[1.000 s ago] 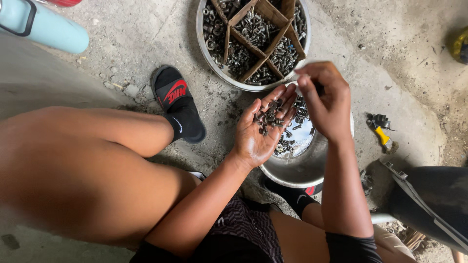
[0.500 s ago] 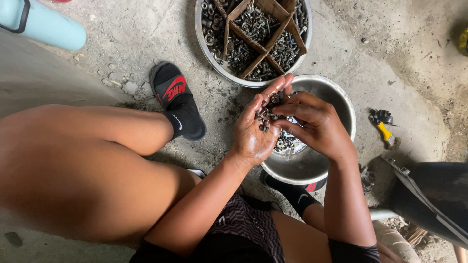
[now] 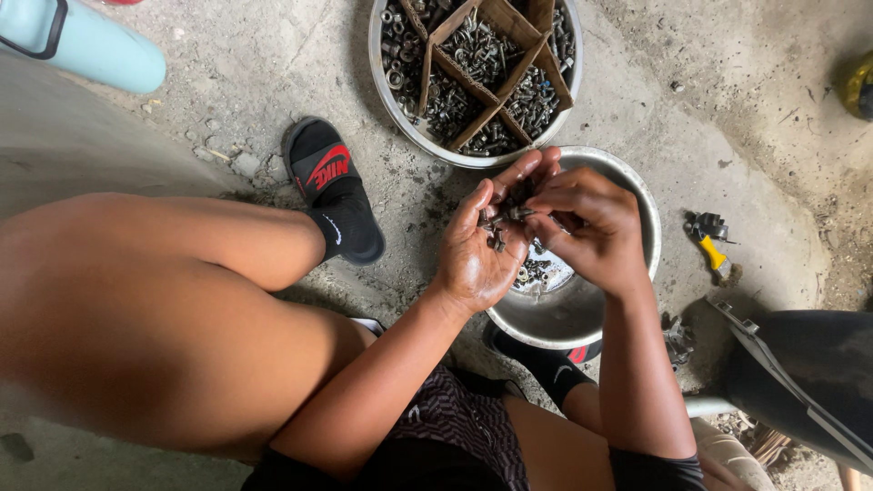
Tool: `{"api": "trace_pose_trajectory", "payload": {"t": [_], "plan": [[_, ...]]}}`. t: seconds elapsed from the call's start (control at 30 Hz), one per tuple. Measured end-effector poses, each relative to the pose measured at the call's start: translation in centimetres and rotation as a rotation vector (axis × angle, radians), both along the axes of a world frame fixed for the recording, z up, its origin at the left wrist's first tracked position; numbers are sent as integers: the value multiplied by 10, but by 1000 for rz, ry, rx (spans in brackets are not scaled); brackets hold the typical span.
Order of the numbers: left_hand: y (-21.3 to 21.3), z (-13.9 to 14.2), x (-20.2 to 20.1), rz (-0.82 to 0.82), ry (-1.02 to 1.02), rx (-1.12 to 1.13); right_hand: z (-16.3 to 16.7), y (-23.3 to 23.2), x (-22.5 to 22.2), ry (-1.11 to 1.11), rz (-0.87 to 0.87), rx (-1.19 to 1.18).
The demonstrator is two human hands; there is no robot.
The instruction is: The person sits on the floor and sorts small metal fasteners by hand. They pick up handfuls from a divided tray, separate items into categories, and place them into a metal bowl.
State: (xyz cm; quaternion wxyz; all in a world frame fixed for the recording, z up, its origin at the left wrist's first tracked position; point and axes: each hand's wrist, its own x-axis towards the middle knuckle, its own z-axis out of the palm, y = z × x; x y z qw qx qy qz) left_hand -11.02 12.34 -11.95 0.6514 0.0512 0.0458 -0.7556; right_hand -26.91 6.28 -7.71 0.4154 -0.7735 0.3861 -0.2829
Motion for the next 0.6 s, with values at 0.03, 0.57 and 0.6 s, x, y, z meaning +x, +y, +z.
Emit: {"api": "trace_pose_trajectory", "payload": {"t": [0.03, 0.57, 0.6], "plan": [[0, 0, 0, 11, 11, -19, -4, -3, -1, -83, -20, 13], [-4, 6, 11, 13, 74, -16, -19, -60, 13, 16, -410, 99], [-4, 7, 11, 20, 63, -13, -12, -45, 7, -57, -311, 123]]}}
